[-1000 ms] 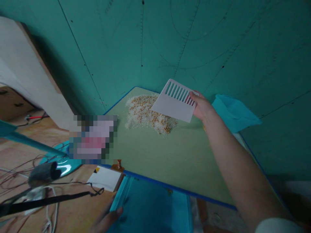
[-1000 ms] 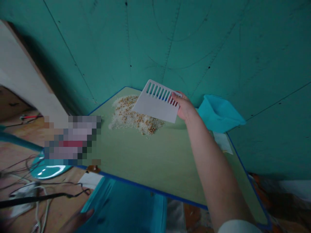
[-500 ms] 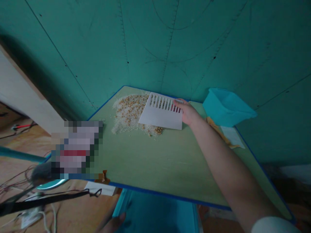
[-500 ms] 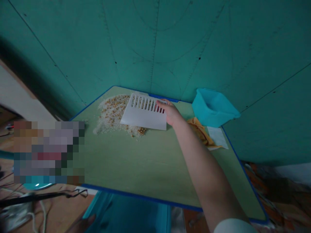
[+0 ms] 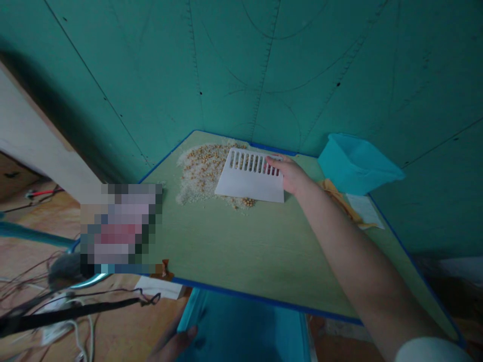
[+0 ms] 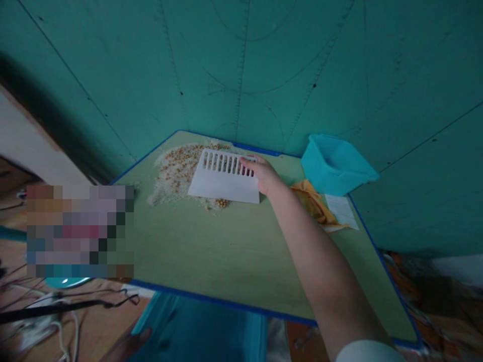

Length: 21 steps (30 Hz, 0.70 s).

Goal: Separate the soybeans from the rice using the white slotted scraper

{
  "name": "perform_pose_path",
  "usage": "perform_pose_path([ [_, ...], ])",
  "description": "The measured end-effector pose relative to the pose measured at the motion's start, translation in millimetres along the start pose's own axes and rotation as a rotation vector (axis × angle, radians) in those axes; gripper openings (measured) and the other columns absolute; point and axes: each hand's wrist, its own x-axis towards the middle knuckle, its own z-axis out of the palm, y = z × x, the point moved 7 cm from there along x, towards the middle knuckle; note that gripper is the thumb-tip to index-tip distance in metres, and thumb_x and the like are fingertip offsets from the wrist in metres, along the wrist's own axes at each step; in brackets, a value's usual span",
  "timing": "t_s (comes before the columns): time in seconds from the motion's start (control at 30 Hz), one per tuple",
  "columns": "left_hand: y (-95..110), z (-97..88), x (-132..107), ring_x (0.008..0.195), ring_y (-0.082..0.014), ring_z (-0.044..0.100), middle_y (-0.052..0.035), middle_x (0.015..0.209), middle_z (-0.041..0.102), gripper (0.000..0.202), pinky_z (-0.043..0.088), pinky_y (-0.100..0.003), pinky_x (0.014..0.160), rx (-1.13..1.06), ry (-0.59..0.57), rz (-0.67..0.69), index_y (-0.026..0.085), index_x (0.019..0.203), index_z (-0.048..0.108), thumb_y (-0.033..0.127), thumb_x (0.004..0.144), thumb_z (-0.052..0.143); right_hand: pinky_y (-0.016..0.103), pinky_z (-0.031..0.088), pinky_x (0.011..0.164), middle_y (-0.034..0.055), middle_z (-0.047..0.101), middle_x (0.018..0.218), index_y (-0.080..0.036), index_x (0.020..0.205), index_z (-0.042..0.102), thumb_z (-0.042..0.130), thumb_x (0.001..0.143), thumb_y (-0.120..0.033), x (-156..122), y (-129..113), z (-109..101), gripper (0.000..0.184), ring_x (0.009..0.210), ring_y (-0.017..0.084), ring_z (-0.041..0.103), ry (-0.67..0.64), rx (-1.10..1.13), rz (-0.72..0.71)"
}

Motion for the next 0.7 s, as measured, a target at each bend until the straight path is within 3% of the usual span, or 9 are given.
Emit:
perform_pose_path([
  [0.17,3.4,2.0,-2.1,0.075,-0.0356,0.068,0.0047,0.040,0.067,0.062,0.057,-0.039,0.064,-0.001,-0.002,0.037,0.023,0.089,0.071,0.032,0.029,0.085,0.031,0.045,0.057,-0.0008,0.062,0.061,-0.019,0.072,0.055,0.070,0.064,-0.024,-3.2,2.6,3.4,0.017,0.053,0.014,0.056,-0.003,0.007,0.021],
  [0.27,7.0,5.3,-6.4,0.060,-0.0300,0.069,0.0049,0.042,0.069,0.053,0.057,-0.032,0.049,0.006,0.022,0.046,0.023,0.077,0.072,0.035,0.027,0.085,0.032,0.046,0.056,-0.0002,0.062,0.060,-0.019,0.072,0.056,0.067,0.066,-0.022,-4.1,5.1,4.0,0.013,0.052,0.014,0.056,0.000,0.014,0.040],
  [0.37,8.5,4.0,-9.2,0.053,-0.0293,0.068,0.0039,0.040,0.067,0.046,0.055,-0.032,0.041,0.016,0.066,0.043,0.021,0.063,0.070,0.036,0.022,0.086,0.032,0.046,0.056,-0.0009,0.062,0.059,-0.019,0.072,0.055,0.066,0.067,-0.021,-4.9,8.4,3.8,0.012,0.051,0.015,0.056,0.012,0.019,0.066],
  [0.5,3.6,-0.4,-6.1,0.060,-0.0328,0.068,0.0053,0.040,0.067,0.076,0.055,-0.035,0.045,0.020,0.053,0.010,0.019,0.099,0.065,0.036,0.027,0.085,0.032,0.046,0.058,-0.0011,0.061,0.058,-0.019,0.072,0.056,0.064,0.069,-0.019,-7.7,10.9,7.5,0.010,0.052,0.015,0.057,0.013,0.022,0.091],
  [0.6,3.8,-2.0,-3.9,0.068,-0.0355,0.068,0.0018,0.049,0.072,0.103,0.054,-0.037,0.049,0.040,0.033,0.033,0.012,0.124,0.046,0.035,0.031,0.085,0.032,0.045,0.057,-0.0008,0.061,0.057,-0.018,0.071,0.056,0.063,0.070,-0.019,-10.7,11.2,12.0,0.007,0.051,0.014,0.056,0.011,0.018,0.104],
  [0.7,5.8,-1.1,-6.0,0.076,-0.0359,0.067,-0.0058,0.069,0.076,0.122,0.054,-0.036,0.050,0.048,0.028,0.029,0.005,0.133,0.027,0.036,0.031,0.085,0.030,0.045,0.056,-0.0009,0.061,0.057,-0.018,0.070,0.056,0.063,0.070,-0.018,-13.6,11.3,14.0,0.007,0.050,0.014,0.056,0.016,0.013,0.113],
])
